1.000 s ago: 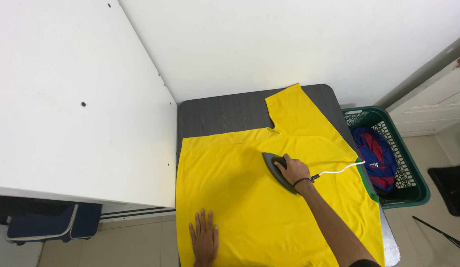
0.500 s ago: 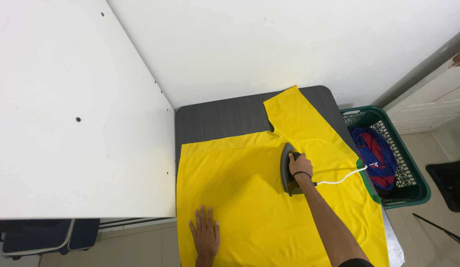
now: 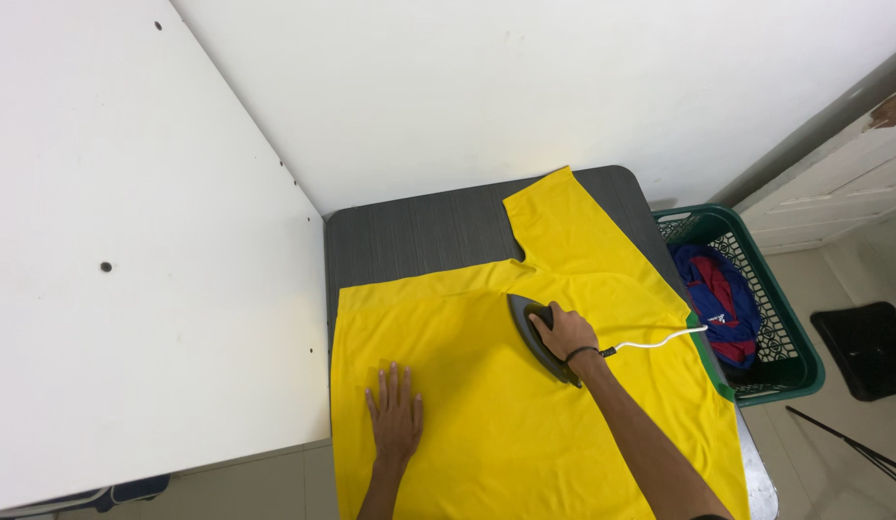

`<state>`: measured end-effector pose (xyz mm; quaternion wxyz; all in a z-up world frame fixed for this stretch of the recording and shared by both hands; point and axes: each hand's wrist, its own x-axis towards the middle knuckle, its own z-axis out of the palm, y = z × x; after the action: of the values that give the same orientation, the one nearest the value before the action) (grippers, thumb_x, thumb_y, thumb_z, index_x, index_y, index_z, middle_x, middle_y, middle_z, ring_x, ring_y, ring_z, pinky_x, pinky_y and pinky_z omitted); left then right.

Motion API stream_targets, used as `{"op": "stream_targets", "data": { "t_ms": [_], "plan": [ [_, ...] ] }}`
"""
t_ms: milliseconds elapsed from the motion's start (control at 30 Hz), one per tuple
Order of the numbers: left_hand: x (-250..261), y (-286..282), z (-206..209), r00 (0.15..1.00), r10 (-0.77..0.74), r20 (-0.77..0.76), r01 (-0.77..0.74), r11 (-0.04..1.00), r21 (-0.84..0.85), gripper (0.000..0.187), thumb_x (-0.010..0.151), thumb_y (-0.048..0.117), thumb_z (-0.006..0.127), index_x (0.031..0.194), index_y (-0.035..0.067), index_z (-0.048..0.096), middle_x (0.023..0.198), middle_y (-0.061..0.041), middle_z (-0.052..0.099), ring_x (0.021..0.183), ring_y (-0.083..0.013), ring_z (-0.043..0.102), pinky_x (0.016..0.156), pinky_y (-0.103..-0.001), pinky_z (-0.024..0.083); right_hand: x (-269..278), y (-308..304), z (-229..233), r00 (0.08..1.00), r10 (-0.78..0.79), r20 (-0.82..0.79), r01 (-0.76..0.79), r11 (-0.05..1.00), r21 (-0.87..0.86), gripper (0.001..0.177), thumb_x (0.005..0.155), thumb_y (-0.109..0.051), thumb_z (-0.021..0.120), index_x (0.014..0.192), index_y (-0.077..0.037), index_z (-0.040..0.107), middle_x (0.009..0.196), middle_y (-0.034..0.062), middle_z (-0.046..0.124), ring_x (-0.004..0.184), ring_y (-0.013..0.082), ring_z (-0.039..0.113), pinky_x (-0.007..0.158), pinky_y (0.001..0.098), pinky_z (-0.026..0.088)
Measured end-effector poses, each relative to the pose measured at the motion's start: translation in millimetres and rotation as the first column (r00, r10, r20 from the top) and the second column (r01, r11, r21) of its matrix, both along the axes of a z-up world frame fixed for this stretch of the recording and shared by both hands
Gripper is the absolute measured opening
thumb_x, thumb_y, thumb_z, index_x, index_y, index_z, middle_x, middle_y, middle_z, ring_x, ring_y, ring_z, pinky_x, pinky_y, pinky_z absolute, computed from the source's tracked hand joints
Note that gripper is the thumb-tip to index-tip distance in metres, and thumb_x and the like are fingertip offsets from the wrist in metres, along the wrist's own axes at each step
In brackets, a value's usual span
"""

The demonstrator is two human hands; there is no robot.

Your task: The person irons a black t-shirt on an ironing board, then hangs it in a closet. They then iron a yellow t-shirt on the same board.

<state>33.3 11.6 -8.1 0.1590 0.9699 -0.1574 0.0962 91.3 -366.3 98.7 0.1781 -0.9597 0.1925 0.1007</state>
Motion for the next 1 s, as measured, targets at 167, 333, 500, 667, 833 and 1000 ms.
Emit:
{"op": "stream_targets", "data": {
  "t_ms": [167, 333, 500, 667, 833, 1000],
  "plan": [
    [47.9, -29.7, 0.4, 0.989, -0.125, -0.081, 0.130, 0.989, 0.070, 0.061, 0.103, 0.042, 0.038, 0.157, 0.014, 0.032, 0.167, -0.012, 0.020, 0.154, -0.0334, 0.014, 0.121, -0.062, 0.007, 14.8, 0.2, 2.6, 0.991, 0.117, -0.065, -0.117, 0.993, -0.002, 0.058, 0.095, -0.061, 0.054, 0.111, -0.006, 0.063, 0.092, 0.0235, 0.073, 0.088, 0.0417, 0.072, 0.080, 0.0522, 0.058],
    [96.8, -74.3, 5.6, 0.962, -0.249, -0.110, 0.256, 0.965, 0.055, 0.061, 0.105, 0.043, 0.032, 0.160, 0.018, 0.030, 0.169, -0.009, 0.018, 0.156, -0.0319, 0.011, 0.123, -0.059, 0.005, 28.5, 6.7, 9.1, 0.978, 0.202, -0.058, -0.201, 0.979, 0.028, 0.055, 0.095, -0.060, 0.054, 0.112, -0.008, 0.063, 0.092, 0.0215, 0.074, 0.085, 0.0395, 0.073, 0.078, 0.0505, 0.059],
    [134.8, -103.9, 1.7, 0.948, -0.276, -0.162, 0.285, 0.958, 0.037, 0.060, 0.107, 0.043, 0.031, 0.161, 0.019, 0.029, 0.170, -0.009, 0.016, 0.157, -0.0306, 0.010, 0.124, -0.059, 0.004, 42.7, 24.2, 11.5, 0.979, 0.203, -0.011, -0.202, 0.979, 0.009, 0.056, 0.095, -0.060, 0.055, 0.110, -0.007, 0.062, 0.087, 0.0222, 0.073, 0.082, 0.0406, 0.072, 0.073, 0.0511, 0.059],
    [160.1, -111.1, -9.6, 0.957, -0.218, -0.194, 0.235, 0.970, 0.070, 0.060, 0.104, 0.044, 0.031, 0.160, 0.022, 0.027, 0.170, -0.008, 0.016, 0.156, -0.0299, 0.008, 0.123, -0.059, 0.002, 70.9, 22.8, 6.8, 0.991, 0.135, 0.009, -0.135, 0.991, -0.004, 0.055, 0.096, -0.059, 0.054, 0.110, -0.006, 0.061, 0.083, 0.0225, 0.073, 0.078, 0.0414, 0.072, 0.071, 0.0520, 0.058],
    [172.8, -90.4, -21.6, 0.979, -0.162, -0.123, 0.171, 0.983, 0.066, 0.061, 0.106, 0.047, 0.028, 0.161, 0.021, 0.028, 0.169, -0.009, 0.019, 0.157, -0.0293, 0.009, 0.124, -0.058, 0.001, 92.4, 5.8, -0.6, 1.000, -0.021, -0.011, 0.021, 0.999, -0.029, 0.058, 0.096, -0.060, 0.054, 0.114, -0.005, 0.060, 0.081, 0.0255, 0.072, 0.077, 0.0426, 0.074, 0.069, 0.0524, 0.060],
    [186.0, -49.7, -29.1, 0.990, -0.031, -0.140, 0.047, 0.993, 0.112, 0.063, 0.104, 0.050, 0.028, 0.160, 0.020, 0.027, 0.169, -0.011, 0.018, 0.156, -0.0292, 0.010, 0.123, -0.058, -0.001, 100.4, -9.8, -5.1, 0.986, -0.160, 0.040, 0.162, 0.986, -0.048, 0.057, 0.096, -0.060, 0.056, 0.108, -0.004, 0.062, 0.082, 0.0266, 0.072, 0.080, 0.0470, 0.072, 0.071, 0.0561, 0.058]
  ]
}}
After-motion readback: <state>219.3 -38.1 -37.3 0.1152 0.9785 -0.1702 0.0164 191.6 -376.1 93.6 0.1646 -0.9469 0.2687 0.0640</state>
